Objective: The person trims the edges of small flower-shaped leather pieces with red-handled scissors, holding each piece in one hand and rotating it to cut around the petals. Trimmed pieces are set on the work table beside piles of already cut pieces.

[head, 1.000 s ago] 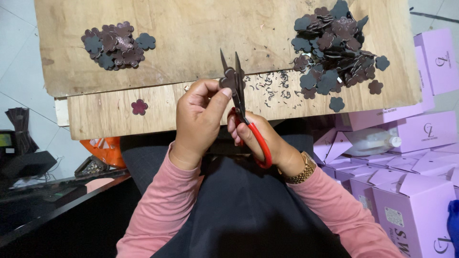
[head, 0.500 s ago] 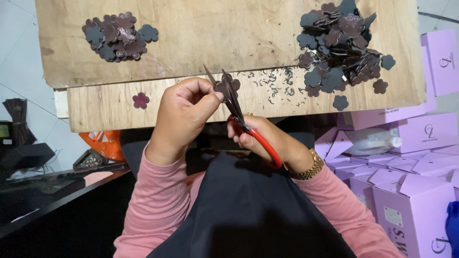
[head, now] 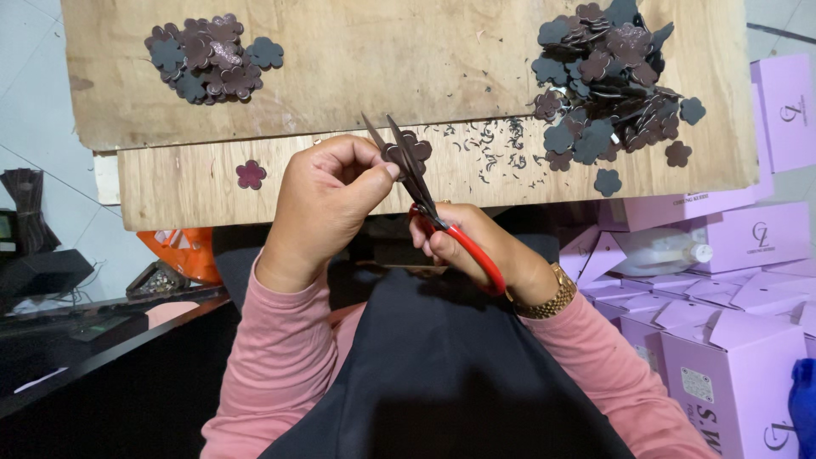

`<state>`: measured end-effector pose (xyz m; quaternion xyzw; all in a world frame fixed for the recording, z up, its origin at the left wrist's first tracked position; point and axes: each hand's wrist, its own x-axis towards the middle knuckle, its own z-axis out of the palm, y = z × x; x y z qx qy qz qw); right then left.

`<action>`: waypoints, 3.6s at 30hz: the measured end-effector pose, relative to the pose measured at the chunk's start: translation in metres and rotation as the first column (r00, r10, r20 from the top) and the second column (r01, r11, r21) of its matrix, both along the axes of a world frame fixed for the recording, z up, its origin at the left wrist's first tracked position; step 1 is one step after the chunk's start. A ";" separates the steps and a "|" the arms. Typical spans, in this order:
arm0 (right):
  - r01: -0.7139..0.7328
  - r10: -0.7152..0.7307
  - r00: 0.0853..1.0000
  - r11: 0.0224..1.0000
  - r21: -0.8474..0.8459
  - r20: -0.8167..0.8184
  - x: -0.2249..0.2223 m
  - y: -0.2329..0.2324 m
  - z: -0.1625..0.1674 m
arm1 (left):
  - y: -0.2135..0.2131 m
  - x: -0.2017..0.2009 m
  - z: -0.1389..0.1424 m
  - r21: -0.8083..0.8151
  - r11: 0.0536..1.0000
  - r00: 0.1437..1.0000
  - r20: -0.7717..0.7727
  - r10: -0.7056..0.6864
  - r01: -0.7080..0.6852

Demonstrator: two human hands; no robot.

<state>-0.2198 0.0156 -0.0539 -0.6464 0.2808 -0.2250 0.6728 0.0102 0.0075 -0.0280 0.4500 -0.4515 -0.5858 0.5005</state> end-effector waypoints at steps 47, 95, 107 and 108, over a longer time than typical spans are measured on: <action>0.520 -0.467 0.835 0.843 -0.137 0.293 0.023 -0.006 -0.007 | -0.009 -0.029 -0.017 -0.062 0.985 0.959 -0.247 0.140 -0.160; 0.517 -0.478 0.765 0.855 0.030 0.432 0.018 -0.025 0.013 | 0.002 -0.040 -0.007 -0.130 0.991 0.981 -0.193 0.018 -0.044; 0.673 -0.609 0.715 0.732 -0.103 0.342 0.013 -0.025 0.000 | 0.000 -0.041 -0.009 -0.017 0.998 0.968 -0.245 0.059 -0.066; 0.675 -0.597 0.727 0.711 -0.195 0.339 0.011 -0.026 -0.002 | 0.000 -0.040 -0.010 -0.019 0.998 0.960 -0.275 0.055 -0.062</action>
